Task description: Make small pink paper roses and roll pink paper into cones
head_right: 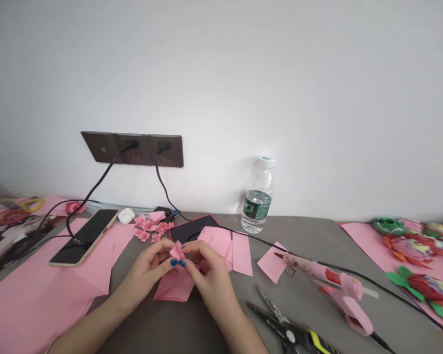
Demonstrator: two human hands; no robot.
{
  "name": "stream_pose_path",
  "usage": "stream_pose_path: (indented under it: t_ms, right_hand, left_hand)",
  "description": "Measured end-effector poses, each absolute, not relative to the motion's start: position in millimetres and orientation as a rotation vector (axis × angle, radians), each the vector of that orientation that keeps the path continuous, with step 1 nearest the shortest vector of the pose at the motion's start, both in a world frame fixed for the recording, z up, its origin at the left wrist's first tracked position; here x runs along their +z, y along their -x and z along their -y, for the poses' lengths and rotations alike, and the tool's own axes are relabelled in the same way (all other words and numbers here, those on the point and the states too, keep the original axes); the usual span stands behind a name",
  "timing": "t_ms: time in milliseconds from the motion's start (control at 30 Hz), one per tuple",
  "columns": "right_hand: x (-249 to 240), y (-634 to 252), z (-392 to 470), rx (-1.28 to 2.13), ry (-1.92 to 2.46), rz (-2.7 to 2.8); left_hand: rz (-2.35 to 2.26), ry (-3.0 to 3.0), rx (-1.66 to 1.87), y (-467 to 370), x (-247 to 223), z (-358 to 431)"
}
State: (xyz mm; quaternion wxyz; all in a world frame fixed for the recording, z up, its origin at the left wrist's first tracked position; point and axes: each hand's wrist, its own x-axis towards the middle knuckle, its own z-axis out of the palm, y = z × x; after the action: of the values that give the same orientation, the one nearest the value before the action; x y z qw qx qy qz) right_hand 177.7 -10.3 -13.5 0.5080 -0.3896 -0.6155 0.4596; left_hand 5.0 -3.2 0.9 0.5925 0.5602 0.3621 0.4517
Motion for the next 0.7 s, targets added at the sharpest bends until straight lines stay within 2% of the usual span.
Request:
stream_pose_path:
  t_ms: [700]
  right_hand:
    - [-12.7, -176.0, 8.6, 1.012, 0.854, 1.453]
  left_hand:
    - [-0.95, -1.406, 1.168, -5.2, -0.5, 5.9]
